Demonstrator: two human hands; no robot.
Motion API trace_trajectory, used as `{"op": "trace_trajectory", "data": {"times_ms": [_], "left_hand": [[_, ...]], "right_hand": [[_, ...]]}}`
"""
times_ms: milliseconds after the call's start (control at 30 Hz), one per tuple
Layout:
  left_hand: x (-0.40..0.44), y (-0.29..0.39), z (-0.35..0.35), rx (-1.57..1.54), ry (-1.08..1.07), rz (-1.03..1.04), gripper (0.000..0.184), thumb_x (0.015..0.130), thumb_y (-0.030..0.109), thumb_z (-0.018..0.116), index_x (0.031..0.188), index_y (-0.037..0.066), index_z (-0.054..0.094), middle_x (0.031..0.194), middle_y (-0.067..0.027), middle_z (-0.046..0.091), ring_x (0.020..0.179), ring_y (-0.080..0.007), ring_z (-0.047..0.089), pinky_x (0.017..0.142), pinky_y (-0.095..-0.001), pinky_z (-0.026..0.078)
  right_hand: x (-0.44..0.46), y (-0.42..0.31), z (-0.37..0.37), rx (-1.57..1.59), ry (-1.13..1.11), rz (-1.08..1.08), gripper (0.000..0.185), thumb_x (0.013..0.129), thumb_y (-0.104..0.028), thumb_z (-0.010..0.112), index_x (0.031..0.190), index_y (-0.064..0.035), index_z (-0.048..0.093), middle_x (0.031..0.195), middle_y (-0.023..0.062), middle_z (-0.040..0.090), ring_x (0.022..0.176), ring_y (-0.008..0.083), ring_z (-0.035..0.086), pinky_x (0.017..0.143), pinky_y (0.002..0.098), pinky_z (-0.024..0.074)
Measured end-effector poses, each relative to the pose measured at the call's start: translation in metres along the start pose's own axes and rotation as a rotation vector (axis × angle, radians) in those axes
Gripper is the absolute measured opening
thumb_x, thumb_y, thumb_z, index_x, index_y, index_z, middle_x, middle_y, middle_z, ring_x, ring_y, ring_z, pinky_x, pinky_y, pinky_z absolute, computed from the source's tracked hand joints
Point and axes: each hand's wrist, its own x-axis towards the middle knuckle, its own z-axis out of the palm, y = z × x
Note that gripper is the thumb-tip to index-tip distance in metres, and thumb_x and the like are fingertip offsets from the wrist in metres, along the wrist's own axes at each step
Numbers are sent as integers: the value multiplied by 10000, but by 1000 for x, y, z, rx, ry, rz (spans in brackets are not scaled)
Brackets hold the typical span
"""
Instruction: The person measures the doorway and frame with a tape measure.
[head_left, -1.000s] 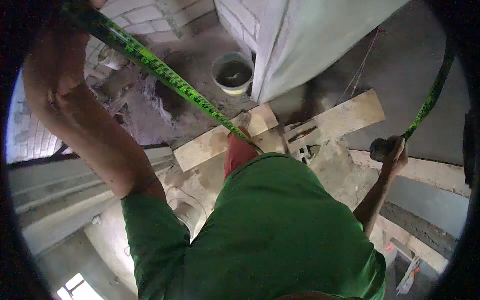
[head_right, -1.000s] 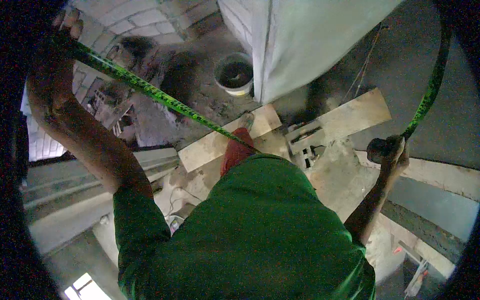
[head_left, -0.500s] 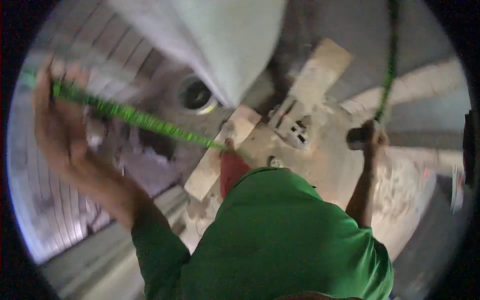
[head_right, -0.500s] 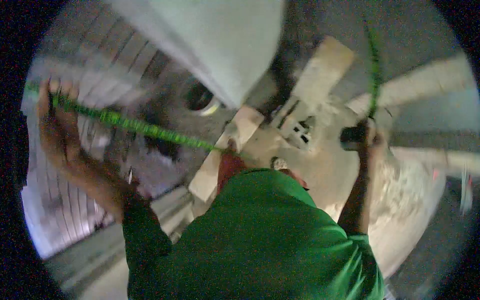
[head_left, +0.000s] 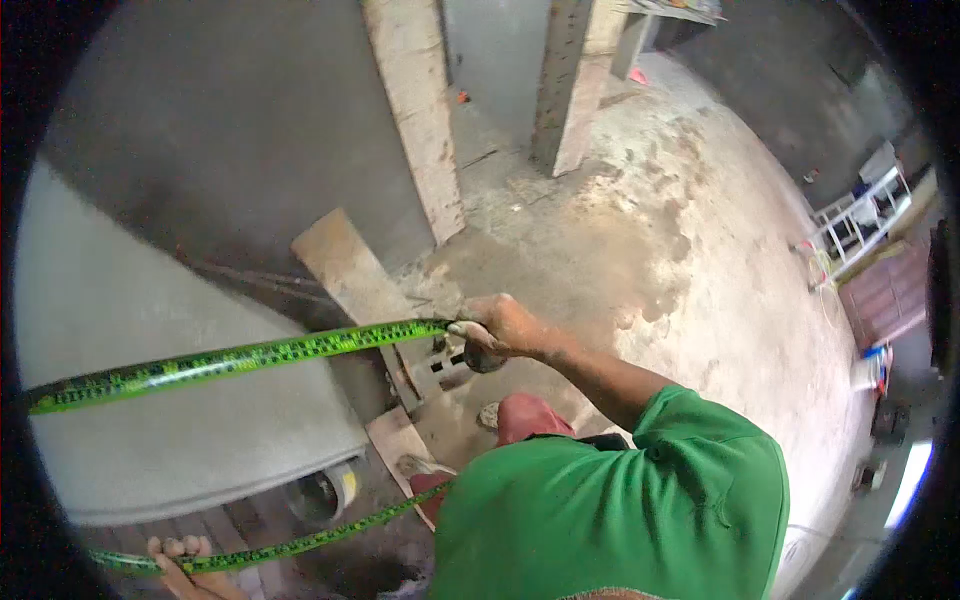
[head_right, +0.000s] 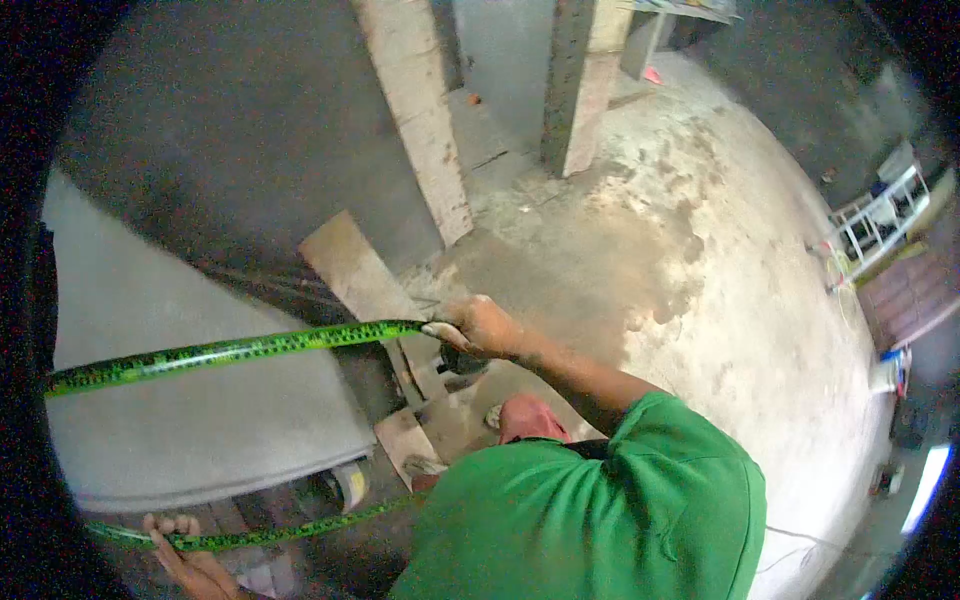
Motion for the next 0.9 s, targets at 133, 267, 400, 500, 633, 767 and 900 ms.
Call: {"op": "trace_trajectory", "data": {"times_ms": [133, 267, 400, 500, 633, 767, 900], "left_hand": [[16, 43, 70, -921, -141, -439, 332, 1023, 320, 529, 1146, 26, 624, 998, -143, 658, 852, -281, 622, 789, -457, 529], [23, 32, 121, -995, -394, -575, 329, 1029, 246, 552, 1281, 35, 529, 998, -55, 602, 965, -174, 600, 853, -379, 537], [7, 38, 174, -1140, -511, -588, 264, 1028, 253, 557, 1180, 37, 541, 916, -65, 611, 823, -201, 638, 743, -369, 567], [-5, 79, 211, -1129, -637, -643, 239, 1047, 210, 481, 1165, 5, 509, 837, -105, 599, 716, -219, 621, 702, -365, 576], [-21, 109, 256, -1295, -847, -605, 243, 1047, 207, 483, 1171, 3, 527, 857, -102, 609, 769, -217, 630, 743, -380, 575], [-46, 141, 313, -1379, -947, -683, 233, 1039, 198, 505, 1162, 6, 549, 873, -99, 614, 796, -211, 625, 749, -393, 571], [-68, 220, 383, -1397, -1037, -600, 210, 1026, 179, 524, 1154, 18, 564, 873, -96, 619, 830, -201, 626, 754, -403, 569]], "right_hand": [[-43, -9, -30, -27, 174, 34, 336, 978, -317, 585, 846, -10, 619, 755, 212, 586, 679, 400, 578, 630, 456, 462], [-99, -26, -28, -59, 337, 201, 323, 972, -293, 599, 827, -4, 606, 730, 201, 548, 646, 375, 554, 611, 430, 457], [-149, -42, -15, -81, 486, 357, 286, 956, -259, 621, 831, -2, 603, 699, 207, 542, 605, 332, 537, 594, 411, 459], [-174, -70, -14, 17, 600, 525, 227, 942, -206, 634, 832, -9, 610, 679, 198, 547, 581, 294, 523, 582, 391, 460], [-224, -69, -25, -58, 729, 528, 202, 940, -196, 634, 839, -22, 631, 676, 168, 561, 583, 288, 517, 580, 375, 457], [-267, -53, -32, -134, 859, 629, 229, 952, -223, 609, 837, -28, 638, 676, 142, 558, 596, 249, 531, 592, 365, 454], [-317, -17, -75, -102, 899, 876, 230, 937, -201, 598, 813, -11, 632, 688, 161, 579, 639, 284, 581, 636, 385, 479]]}}
